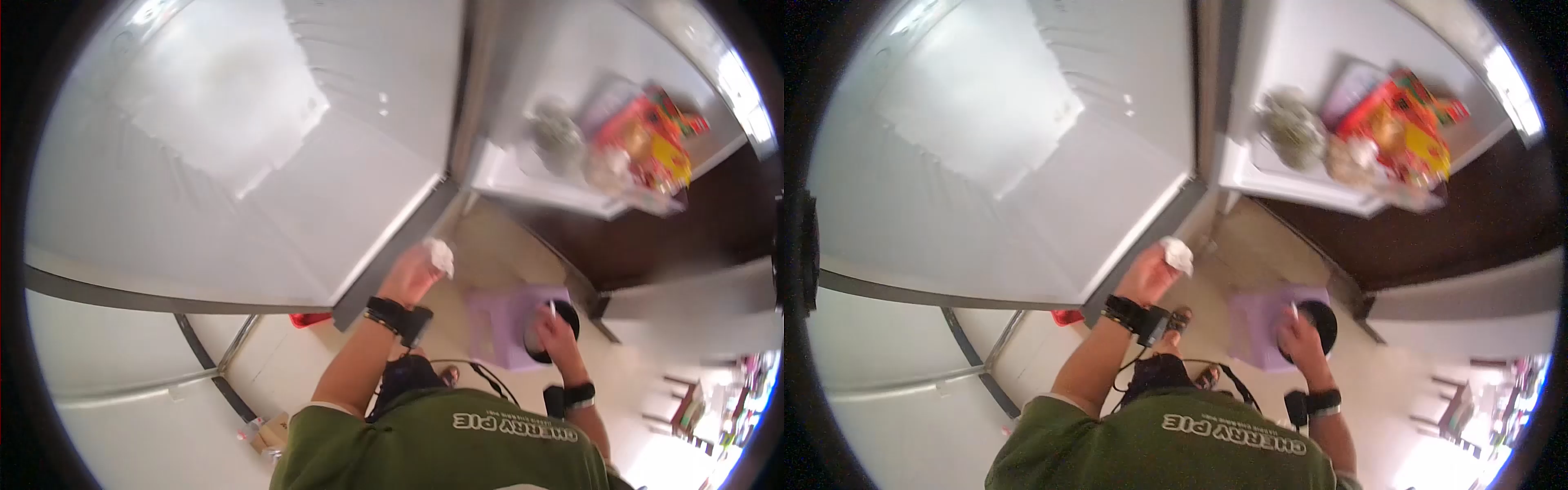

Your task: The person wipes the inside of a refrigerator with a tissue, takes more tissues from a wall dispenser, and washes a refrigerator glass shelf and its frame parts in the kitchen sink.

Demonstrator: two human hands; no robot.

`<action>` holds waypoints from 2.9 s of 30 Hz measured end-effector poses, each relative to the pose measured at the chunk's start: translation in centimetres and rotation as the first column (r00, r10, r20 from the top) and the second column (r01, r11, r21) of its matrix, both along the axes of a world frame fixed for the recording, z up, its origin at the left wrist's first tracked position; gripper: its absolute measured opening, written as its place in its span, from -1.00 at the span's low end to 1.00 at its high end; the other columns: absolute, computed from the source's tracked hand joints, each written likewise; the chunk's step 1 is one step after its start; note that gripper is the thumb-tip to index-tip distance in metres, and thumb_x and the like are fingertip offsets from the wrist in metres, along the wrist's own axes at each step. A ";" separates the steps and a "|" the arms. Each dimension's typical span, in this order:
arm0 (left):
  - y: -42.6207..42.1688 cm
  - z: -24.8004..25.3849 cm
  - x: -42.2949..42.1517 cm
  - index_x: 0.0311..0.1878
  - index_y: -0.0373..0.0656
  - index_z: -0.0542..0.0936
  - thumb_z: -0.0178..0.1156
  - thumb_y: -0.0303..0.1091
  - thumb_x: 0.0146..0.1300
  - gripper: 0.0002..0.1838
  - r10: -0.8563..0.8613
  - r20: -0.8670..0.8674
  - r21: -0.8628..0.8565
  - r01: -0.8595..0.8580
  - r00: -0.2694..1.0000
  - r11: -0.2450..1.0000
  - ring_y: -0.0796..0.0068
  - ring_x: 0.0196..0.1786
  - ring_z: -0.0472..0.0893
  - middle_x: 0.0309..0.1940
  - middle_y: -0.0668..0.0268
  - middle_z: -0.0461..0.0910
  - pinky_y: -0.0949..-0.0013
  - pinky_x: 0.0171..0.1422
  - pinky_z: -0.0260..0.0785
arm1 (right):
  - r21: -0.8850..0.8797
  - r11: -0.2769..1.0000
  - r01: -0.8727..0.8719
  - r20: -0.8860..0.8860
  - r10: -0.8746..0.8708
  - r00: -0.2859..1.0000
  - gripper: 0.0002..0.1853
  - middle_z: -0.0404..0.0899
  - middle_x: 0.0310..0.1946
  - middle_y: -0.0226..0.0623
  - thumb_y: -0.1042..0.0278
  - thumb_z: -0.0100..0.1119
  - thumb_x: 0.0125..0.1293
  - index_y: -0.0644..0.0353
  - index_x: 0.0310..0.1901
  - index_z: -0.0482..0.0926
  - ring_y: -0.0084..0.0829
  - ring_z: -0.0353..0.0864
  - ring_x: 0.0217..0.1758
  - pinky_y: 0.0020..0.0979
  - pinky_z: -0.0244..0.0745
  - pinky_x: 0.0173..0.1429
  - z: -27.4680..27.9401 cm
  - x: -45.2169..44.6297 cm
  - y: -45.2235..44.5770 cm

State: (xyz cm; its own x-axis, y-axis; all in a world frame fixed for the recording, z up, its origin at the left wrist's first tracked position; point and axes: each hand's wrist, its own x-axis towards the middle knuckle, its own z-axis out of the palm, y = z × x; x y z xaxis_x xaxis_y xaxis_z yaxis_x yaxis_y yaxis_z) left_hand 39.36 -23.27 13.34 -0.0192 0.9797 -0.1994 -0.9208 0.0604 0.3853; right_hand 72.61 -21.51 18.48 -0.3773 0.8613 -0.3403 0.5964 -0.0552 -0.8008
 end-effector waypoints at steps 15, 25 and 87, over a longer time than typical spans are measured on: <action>-9.8 7.0 13.4 0.13 -0.30 0.42 -0.02 -0.38 0.35 -0.66 -0.335 -0.186 0.024 0.346 0.924 0.938 0.40 0.14 0.48 0.15 0.18 0.43 0.28 0.23 0.33 | 0.527 0.843 -0.107 -0.212 0.253 0.944 -0.66 0.57 -0.25 -0.16 0.34 -0.15 0.39 0.28 0.12 0.38 -0.34 0.56 -0.21 -0.42 0.43 -0.06 0.1 -3.6 -3.5; -10.1 6.0 14.2 0.06 -0.28 0.46 0.03 -0.40 0.34 -0.73 -0.305 -0.188 -0.065 0.297 0.934 0.952 0.55 -0.02 0.53 -0.07 0.31 0.54 0.44 0.13 0.35 | 0.094 0.992 -0.087 -0.436 0.119 0.892 -0.57 0.52 -0.05 -0.22 0.48 0.02 0.27 0.19 0.20 0.36 -0.44 0.50 -0.01 -0.45 0.37 0.09 2.9 -3.7 -6.7; -31.0 4.6 -1.0 0.03 -0.36 0.50 0.02 -0.33 0.35 -0.69 0.706 -0.463 -0.502 -0.815 0.536 0.290 0.34 -0.13 0.57 -0.12 0.15 0.57 0.32 0.05 0.43 | 0.736 -0.034 -0.676 0.367 0.859 0.356 -0.93 0.43 -0.33 -0.25 0.50 0.03 0.13 0.17 -0.41 0.53 -0.22 0.43 -0.19 -0.31 0.43 -0.08 -12.3 -41.6 2.7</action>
State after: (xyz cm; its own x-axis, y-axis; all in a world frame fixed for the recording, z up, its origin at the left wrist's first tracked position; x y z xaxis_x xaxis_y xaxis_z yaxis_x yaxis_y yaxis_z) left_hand 38.40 -54.30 17.91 -0.7647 0.1416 -0.6287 -0.6279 -0.3835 0.6773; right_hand 30.96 -18.78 6.22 -0.9363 -0.1796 0.3017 -0.2664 0.9230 -0.2775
